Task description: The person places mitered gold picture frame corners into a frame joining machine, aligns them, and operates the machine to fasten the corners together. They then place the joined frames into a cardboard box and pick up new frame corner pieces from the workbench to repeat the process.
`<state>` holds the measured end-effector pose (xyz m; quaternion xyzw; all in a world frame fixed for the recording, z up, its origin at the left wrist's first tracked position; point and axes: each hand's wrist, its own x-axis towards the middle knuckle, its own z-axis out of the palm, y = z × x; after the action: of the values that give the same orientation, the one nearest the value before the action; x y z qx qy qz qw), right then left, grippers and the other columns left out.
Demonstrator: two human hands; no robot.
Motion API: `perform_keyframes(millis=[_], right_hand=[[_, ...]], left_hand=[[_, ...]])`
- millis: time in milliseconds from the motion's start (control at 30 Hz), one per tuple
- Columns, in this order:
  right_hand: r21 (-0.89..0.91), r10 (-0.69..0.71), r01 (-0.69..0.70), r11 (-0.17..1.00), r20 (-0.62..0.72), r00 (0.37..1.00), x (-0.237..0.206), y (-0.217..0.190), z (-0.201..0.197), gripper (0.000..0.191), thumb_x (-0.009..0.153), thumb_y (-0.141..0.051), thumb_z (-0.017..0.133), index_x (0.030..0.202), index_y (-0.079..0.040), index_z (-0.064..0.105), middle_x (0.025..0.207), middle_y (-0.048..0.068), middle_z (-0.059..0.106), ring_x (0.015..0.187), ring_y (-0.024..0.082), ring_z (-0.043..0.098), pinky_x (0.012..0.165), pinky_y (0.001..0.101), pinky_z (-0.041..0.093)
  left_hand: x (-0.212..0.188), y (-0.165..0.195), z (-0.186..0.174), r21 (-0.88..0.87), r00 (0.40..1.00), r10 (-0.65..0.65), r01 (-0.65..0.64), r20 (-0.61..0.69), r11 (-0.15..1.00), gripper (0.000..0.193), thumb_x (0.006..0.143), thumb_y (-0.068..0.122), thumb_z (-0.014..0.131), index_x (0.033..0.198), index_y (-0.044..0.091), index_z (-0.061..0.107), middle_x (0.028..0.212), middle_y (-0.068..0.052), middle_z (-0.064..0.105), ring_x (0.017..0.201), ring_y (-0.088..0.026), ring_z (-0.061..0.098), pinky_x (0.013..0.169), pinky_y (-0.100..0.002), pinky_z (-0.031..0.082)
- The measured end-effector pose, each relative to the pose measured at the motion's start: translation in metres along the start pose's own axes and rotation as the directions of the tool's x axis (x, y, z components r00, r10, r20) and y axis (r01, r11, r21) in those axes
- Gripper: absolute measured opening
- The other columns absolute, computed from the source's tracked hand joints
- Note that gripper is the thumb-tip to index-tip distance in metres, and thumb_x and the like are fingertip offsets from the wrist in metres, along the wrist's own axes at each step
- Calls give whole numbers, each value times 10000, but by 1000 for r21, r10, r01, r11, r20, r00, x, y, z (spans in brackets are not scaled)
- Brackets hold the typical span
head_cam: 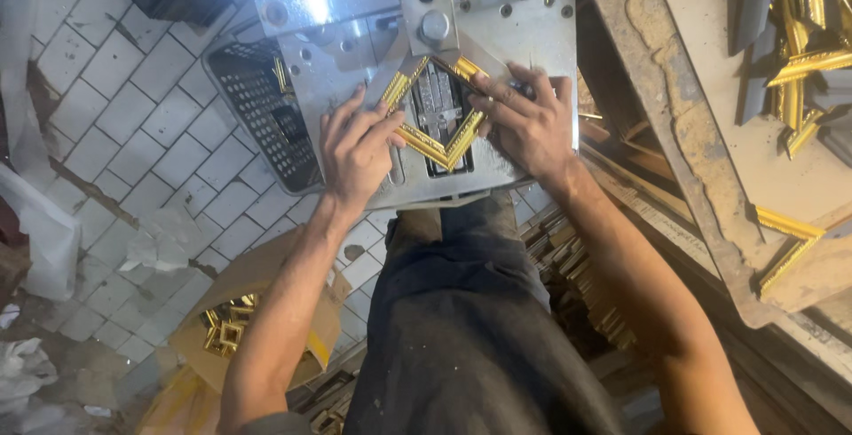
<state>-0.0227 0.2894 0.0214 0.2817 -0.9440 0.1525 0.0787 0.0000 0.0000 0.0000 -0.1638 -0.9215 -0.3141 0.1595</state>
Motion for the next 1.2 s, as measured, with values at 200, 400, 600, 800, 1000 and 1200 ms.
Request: perform_keyframes(millis=[200,400,600,800,1000,1200], right_hand=[[-4,-46,46,999,33,998,-1,1,-4,400,844,-315,854,1235,-248,794,1473,-93,666,1296,266,564,975,458,381],[-56,-149,144,988,-98,984,-14,-25,-12,425,820,-434,825,1160,-181,790,1362,-6,671,1258,332,571,975,547,351],[-23,-18,16,1000,-94,995,4,-70,-5,281,906,-324,800,1116,-143,758,1311,61,700,1228,250,608,980,436,443],[144,260,-260,955,20,965,-1,-57,9,171,987,-210,772,1022,-53,717,967,72,735,851,205,687,752,370,573],[185,276,-281,942,53,960,-17,-49,-24,341,915,-289,802,1163,-62,743,1106,82,719,1023,241,602,875,415,485],[-116,20,-37,993,-148,989,6,-20,-18,135,918,-247,797,1053,-241,794,1314,-47,736,1338,261,507,1000,478,256]], left_hand=[[2,8,-8,51,991,-74,69,108,996,235,841,9,784,1024,151,824,986,60,752,1221,-292,648,870,-442,417],[-9,24,-15,284,988,-13,-32,156,958,228,854,105,744,1050,210,793,1246,28,679,1355,-289,514,876,-512,339],[5,31,-31,235,928,164,-251,336,939,380,939,127,619,1277,248,743,1348,82,627,1414,-212,477,949,-532,338],[-23,42,-42,120,976,38,-65,214,991,305,934,290,728,1233,227,737,1254,91,662,1364,-226,501,978,-531,350],[-38,28,-22,342,974,38,-115,224,933,308,986,300,783,1289,254,752,1395,92,614,1350,-180,503,952,-443,316],[-12,4,-3,320,999,-32,35,-14,947,254,817,226,827,1060,291,793,1196,23,640,1158,-304,519,852,-501,317]])
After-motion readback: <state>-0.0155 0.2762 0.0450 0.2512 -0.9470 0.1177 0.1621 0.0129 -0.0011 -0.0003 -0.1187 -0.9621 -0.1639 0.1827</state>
